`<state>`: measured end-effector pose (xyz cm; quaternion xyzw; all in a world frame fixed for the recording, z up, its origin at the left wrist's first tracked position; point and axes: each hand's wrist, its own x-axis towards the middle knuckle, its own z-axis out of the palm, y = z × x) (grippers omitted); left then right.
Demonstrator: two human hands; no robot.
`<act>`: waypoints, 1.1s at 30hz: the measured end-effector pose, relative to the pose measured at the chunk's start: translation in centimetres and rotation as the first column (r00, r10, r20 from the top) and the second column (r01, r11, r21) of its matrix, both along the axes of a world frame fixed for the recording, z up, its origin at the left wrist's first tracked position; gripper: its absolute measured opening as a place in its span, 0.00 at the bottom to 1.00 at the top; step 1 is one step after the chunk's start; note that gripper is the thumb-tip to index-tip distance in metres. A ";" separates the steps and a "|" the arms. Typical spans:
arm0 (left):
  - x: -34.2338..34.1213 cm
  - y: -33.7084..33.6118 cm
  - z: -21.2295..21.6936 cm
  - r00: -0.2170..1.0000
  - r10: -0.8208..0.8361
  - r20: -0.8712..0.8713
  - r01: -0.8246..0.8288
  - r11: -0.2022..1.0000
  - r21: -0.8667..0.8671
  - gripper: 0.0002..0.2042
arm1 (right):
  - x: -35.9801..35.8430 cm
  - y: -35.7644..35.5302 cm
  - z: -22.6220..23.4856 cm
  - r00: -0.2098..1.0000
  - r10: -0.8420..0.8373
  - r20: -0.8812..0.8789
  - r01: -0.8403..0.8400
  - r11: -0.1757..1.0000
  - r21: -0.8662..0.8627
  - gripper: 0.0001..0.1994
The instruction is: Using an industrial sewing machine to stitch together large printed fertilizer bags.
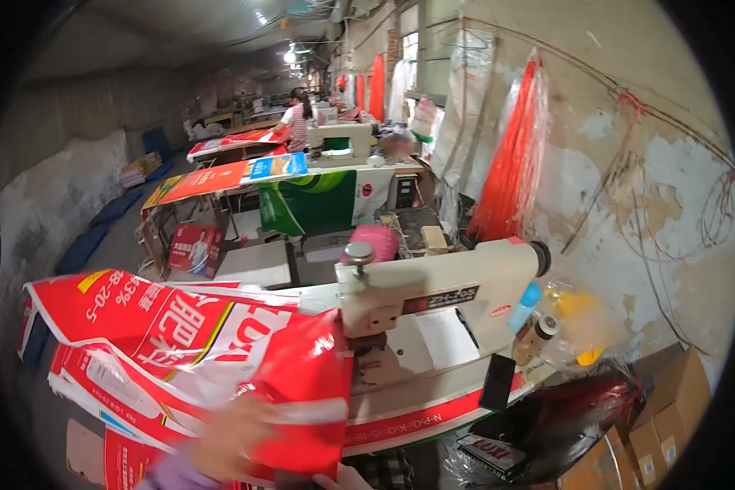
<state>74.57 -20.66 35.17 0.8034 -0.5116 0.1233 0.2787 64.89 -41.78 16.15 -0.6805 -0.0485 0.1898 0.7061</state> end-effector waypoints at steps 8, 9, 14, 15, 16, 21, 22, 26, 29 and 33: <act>4.8 -8.5 -19.3 0.798 0.292 -0.526 -0.462 0.858 -0.224 0.17 | 0.6 -3.1 -2.5 0.943 0.277 0.187 -0.112 0.790 -0.603 0.17; 5.3 -8.1 -20.5 0.759 0.309 -0.573 -0.507 0.833 -0.222 0.17 | 1.3 -2.5 -0.7 0.973 0.116 0.202 -0.011 0.889 -0.457 0.18; 8.9 -5.4 -20.7 0.654 0.340 -0.676 -0.592 0.787 -0.176 0.20 | 2.4 -0.7 -0.6 0.977 0.019 0.214 0.063 0.926 -0.371 0.21; 10.0 -7.1 -21.6 0.650 0.295 -0.700 -0.568 0.801 -0.190 0.20 | 2.0 -1.8 -1.4 0.982 0.004 0.187 0.075 0.906 -0.417 0.21; 10.2 -7.3 -21.5 0.631 0.301 -0.715 -0.580 0.795 -0.178 0.21 | 1.8 -1.6 -1.6 0.984 0.024 0.178 0.056 0.902 -0.429 0.21; 14.3 -10.9 -24.1 0.749 0.290 -0.596 -0.440 0.890 -0.120 0.24 | 0.2 -2.2 -0.1 0.942 -0.039 0.334 0.162 0.924 -0.348 0.23; 15.2 -8.5 -25.1 0.883 0.291 -0.369 -0.329 0.943 -0.044 0.26 | 0.3 -1.3 0.7 0.933 0.017 0.359 0.140 0.903 -0.406 0.23; 13.8 -11.3 -26.6 0.823 0.159 -0.545 -0.304 0.934 -0.186 0.27 | 0.8 -1.6 1.8 0.879 0.050 0.475 0.202 0.863 -0.464 0.24; 14.6 -9.8 -28.8 0.771 0.123 -0.624 -0.329 0.917 -0.226 0.26 | 1.5 -1.4 3.1 0.863 0.137 0.487 0.149 0.851 -0.503 0.24; 13.2 -10.9 -27.6 0.893 0.208 -0.399 -0.302 0.935 -0.188 0.26 | 1.8 -1.9 4.2 0.861 0.151 0.486 0.144 0.843 -0.518 0.24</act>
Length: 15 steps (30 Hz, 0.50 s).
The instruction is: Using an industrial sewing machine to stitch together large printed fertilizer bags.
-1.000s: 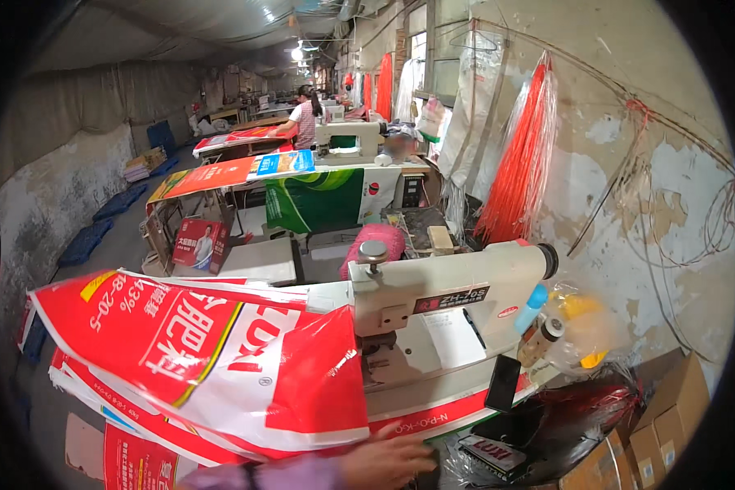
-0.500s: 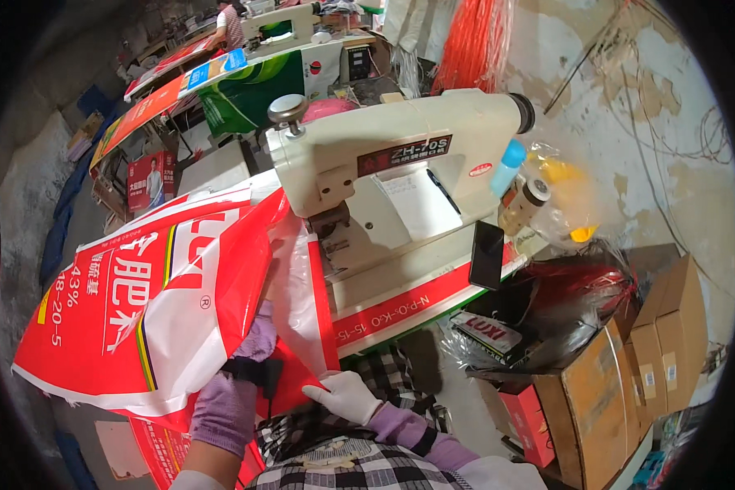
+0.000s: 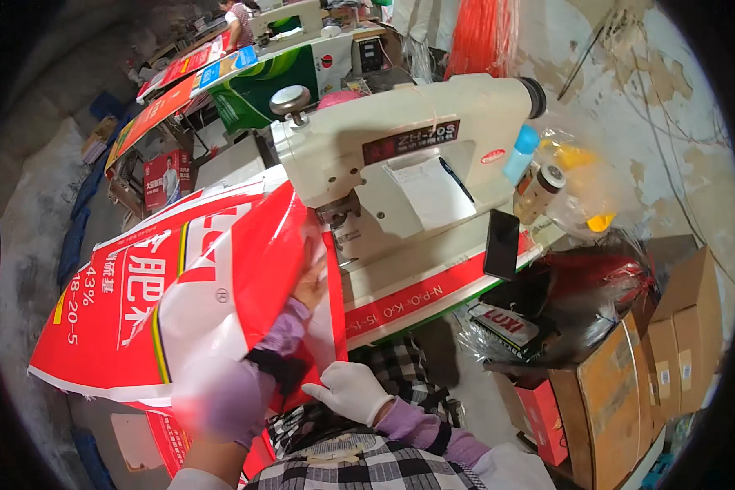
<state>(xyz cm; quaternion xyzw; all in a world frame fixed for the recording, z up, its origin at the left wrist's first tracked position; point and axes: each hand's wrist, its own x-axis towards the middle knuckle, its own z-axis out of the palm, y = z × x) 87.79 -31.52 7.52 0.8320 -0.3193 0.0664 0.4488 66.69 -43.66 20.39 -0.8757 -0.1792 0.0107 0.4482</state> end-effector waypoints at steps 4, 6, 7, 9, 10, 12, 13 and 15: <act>-6.1 -1.5 0.4 0.986 0.145 -0.079 -0.125 0.968 0.217 0.26 | 0.6 0.2 1.0 0.994 0.105 -0.017 -0.106 0.969 -0.222 0.24; -8.7 -2.4 -0.1 0.978 0.176 -0.115 -0.141 0.955 0.263 0.26 | -0.3 -0.6 -0.9 0.996 0.067 -0.050 -0.078 0.966 -0.246 0.24; -9.4 -2.3 0.3 0.971 0.195 -0.140 -0.149 0.946 0.289 0.26 | -0.7 -0.9 -2.9 0.999 0.031 -0.042 -0.038 0.985 -0.168 0.23; -12.2 -0.4 -0.5 0.959 0.130 -0.251 -0.103 0.988 0.117 0.26 | -1.2 -0.7 -3.2 0.994 0.006 -0.112 -0.021 0.990 -0.139 0.22; -13.4 0.3 0.3 0.991 0.127 -0.040 -0.105 0.929 0.356 0.26 | -1.4 -0.7 -3.9 0.994 0.008 -0.107 -0.023 0.990 -0.141 0.22; -16.2 2.0 5.1 0.993 -0.079 -0.084 0.111 0.857 0.504 0.26 | -1.7 -1.6 -4.0 0.995 0.036 -0.088 -0.054 0.977 -0.206 0.22; -17.3 3.7 7.8 0.925 -0.229 -0.302 0.338 0.860 0.382 0.26 | -1.3 -2.1 -3.9 0.996 0.040 -0.079 -0.055 0.979 -0.196 0.22; -20.5 6.9 11.8 0.841 -0.358 -0.405 0.370 0.928 -0.053 0.30 | -1.3 -2.9 -4.2 0.990 0.002 -0.143 -0.010 0.999 -0.053 0.20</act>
